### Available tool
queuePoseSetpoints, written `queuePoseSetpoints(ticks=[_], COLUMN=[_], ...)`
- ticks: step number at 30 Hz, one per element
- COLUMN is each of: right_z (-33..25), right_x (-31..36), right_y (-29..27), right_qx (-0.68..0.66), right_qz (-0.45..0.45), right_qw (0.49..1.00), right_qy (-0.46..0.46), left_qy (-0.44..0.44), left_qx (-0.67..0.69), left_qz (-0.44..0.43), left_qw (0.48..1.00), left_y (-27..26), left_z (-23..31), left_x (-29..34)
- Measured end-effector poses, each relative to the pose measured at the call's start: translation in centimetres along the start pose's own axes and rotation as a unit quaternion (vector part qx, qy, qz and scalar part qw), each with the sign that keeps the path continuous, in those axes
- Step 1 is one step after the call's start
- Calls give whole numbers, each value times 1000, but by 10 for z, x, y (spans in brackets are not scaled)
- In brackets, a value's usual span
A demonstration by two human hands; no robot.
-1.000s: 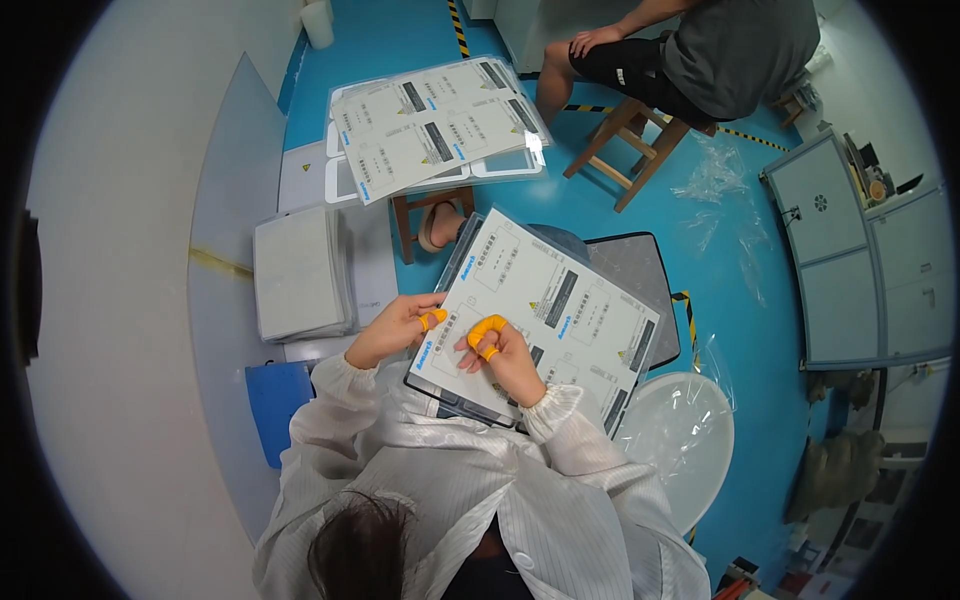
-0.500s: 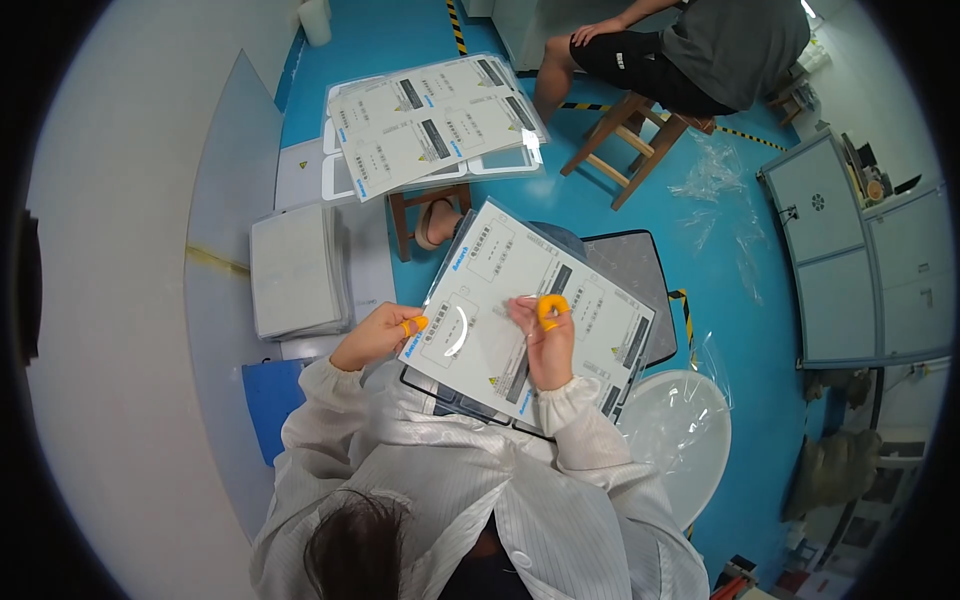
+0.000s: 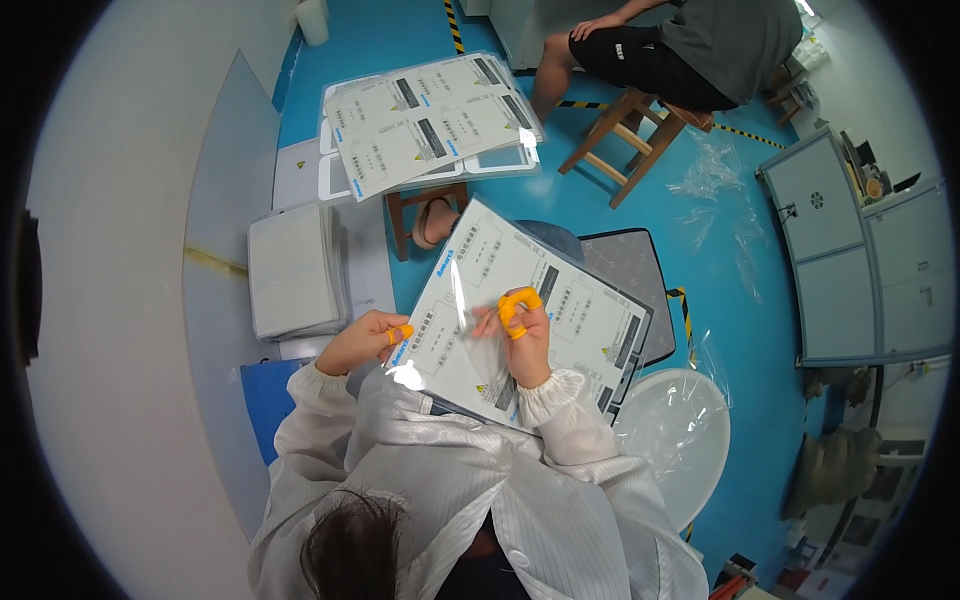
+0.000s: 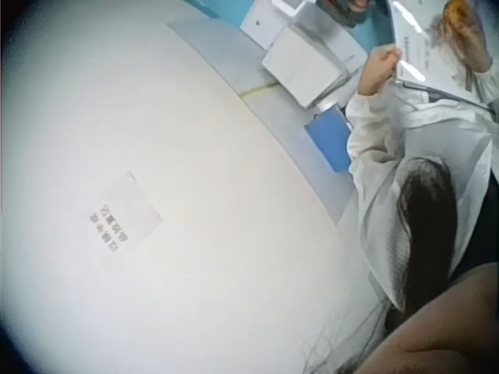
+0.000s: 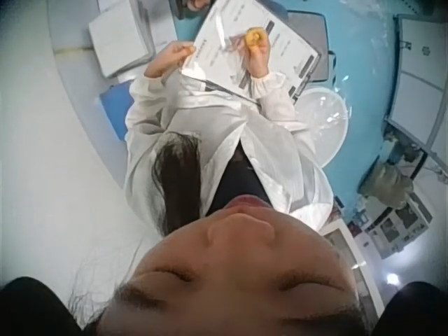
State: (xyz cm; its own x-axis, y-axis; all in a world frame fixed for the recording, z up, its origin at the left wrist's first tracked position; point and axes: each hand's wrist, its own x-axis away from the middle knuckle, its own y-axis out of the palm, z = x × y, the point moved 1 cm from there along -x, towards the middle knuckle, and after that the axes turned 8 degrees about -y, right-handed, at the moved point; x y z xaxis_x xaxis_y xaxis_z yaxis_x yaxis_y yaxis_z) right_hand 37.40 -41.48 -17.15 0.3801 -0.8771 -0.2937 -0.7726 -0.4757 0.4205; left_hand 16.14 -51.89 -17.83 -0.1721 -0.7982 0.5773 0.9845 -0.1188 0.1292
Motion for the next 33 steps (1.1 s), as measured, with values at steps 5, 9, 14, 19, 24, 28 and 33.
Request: queuePoseSetpoints(ticks=[5, 9, 14, 19, 24, 28, 33], right_z=[9, 18, 19, 14, -5, -51, -178], right_x=[-2, 7, 20, 19, 2, -18, 8], right_y=[-3, -5, 1, 3, -50, -153, -282], right_qx=[-91, -88, -72, -19, 154, 154, 222], right_qz=[-7, 30, 21, 0, 17, 151, 402], right_qw=[989, 985, 983, 991, 986, 976, 882], right_qy=[118, 146, 168, 131, 63, -29, -105], left_qy=[21, 43, 10, 127, 145, 133, 117], left_qx=[-4, 58, 11, -26, 1, 4, 151], left_qz=[-26, -27, 8, 48, 70, 114, 124], left_qw=[999, 997, 1000, 990, 987, 985, 974], left_y=[2, 7, 8, 20, 3, -32, -63], left_z=[-3, 1, 14, 17, 4, -10, -24], left_x=[-4, -3, -13, -27, -25, -14, 0])
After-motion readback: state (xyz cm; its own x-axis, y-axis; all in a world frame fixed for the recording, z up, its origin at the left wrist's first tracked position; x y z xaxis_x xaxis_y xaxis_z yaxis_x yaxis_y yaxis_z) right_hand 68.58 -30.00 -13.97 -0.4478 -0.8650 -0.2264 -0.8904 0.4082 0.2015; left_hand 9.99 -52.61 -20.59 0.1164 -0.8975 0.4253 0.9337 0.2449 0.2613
